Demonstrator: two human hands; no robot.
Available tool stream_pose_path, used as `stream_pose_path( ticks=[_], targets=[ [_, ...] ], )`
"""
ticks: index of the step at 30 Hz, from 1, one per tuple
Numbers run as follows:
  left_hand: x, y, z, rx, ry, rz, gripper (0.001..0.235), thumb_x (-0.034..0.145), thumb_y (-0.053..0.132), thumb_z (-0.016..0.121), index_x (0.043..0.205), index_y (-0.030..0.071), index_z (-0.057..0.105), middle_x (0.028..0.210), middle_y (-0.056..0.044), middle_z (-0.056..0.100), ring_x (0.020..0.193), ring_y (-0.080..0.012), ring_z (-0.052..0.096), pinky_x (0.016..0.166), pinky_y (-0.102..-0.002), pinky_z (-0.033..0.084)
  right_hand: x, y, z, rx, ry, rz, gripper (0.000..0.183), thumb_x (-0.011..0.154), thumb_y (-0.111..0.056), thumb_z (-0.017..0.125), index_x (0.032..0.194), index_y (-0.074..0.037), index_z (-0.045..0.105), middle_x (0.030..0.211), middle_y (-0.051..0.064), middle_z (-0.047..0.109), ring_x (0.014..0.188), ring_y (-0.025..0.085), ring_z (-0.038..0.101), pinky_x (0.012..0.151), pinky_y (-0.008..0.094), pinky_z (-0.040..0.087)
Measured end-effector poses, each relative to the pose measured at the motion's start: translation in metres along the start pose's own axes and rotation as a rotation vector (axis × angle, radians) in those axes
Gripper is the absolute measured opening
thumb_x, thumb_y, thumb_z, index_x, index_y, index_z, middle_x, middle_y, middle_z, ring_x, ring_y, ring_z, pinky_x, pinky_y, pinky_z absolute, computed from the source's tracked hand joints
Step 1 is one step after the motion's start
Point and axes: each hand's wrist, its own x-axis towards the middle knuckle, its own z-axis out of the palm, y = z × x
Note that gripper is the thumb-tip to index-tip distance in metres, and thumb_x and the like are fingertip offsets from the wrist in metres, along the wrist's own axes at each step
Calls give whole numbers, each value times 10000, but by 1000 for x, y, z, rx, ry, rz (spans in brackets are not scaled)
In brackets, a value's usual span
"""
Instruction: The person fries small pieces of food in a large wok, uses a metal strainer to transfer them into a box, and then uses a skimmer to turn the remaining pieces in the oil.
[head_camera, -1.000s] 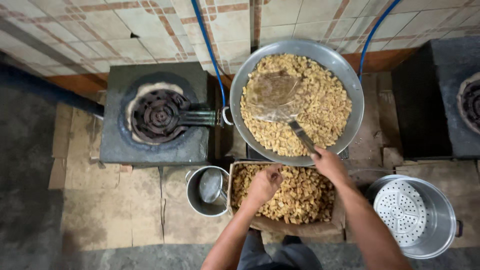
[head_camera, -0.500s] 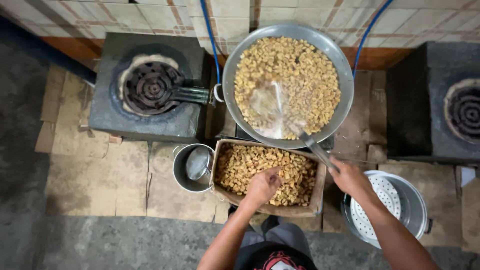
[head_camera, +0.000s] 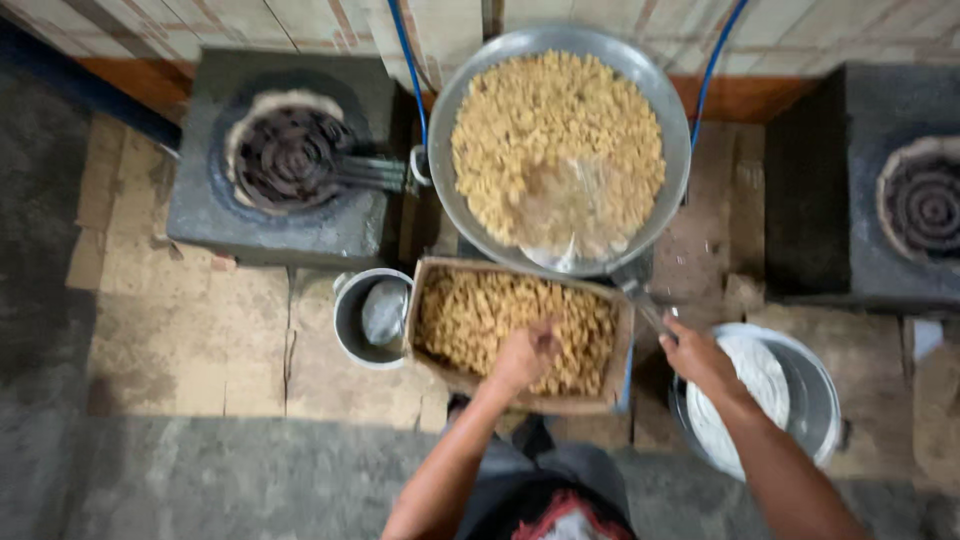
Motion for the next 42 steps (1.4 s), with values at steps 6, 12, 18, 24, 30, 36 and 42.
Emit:
stream_pose_path(
  ticks=[6,12,18,24,30,36,42],
  targets=[
    [4,-4,-10,69,-25,-25,398,901,270,696,1237,58,718,786,-195,714,725,-306,711,679,-392,558,-8,28,-14,216,45,19,574,916,-446,640,1455,-255,596,1201,201,726,1122,391,692,941,452,551],
    [19,-23,-19,29,-125,-56,430,901,243,679,1288,55,678,852,-204,739,778,-295,745,722,-386,572,37,-33,21,434,197,157,534,994,-435,634,1455,-165,625,993,261,734,844,359,726,808,427,568],
    [29,-25,-40,-3,-162,-13,376,918,227,695,1251,52,698,861,-184,744,783,-296,738,720,-382,568,50,-34,-12,608,115,279,540,934,-417,663,1425,-194,635,833,188,753,571,290,675,608,450,559],
    [49,-22,-71,48,-208,31,382,900,221,717,1254,77,709,848,-176,722,766,-303,717,700,-383,555,145,-98,10,549,215,198,500,979,-426,663,1399,-156,670,859,218,745,672,269,688,673,435,551],
    [68,-26,-107,16,-178,93,357,902,196,714,1220,34,709,846,-180,713,761,-287,713,716,-375,560,127,-91,5,583,145,268,523,974,-404,660,1439,-164,648,837,249,751,643,328,711,650,480,572],
    [67,-41,-116,-45,-161,63,271,909,181,705,1136,34,722,1045,-156,743,807,-267,755,747,-363,585,155,-173,1,760,68,234,520,966,-349,659,1456,-187,599,690,131,667,481,215,578,473,395,480],
    [46,-27,-128,52,-161,86,236,930,234,724,1075,48,722,1072,-187,743,839,-303,747,777,-381,584,116,-164,-15,567,-8,193,517,992,-317,624,1489,-190,562,697,189,693,499,267,606,488,421,489]
  ],
)
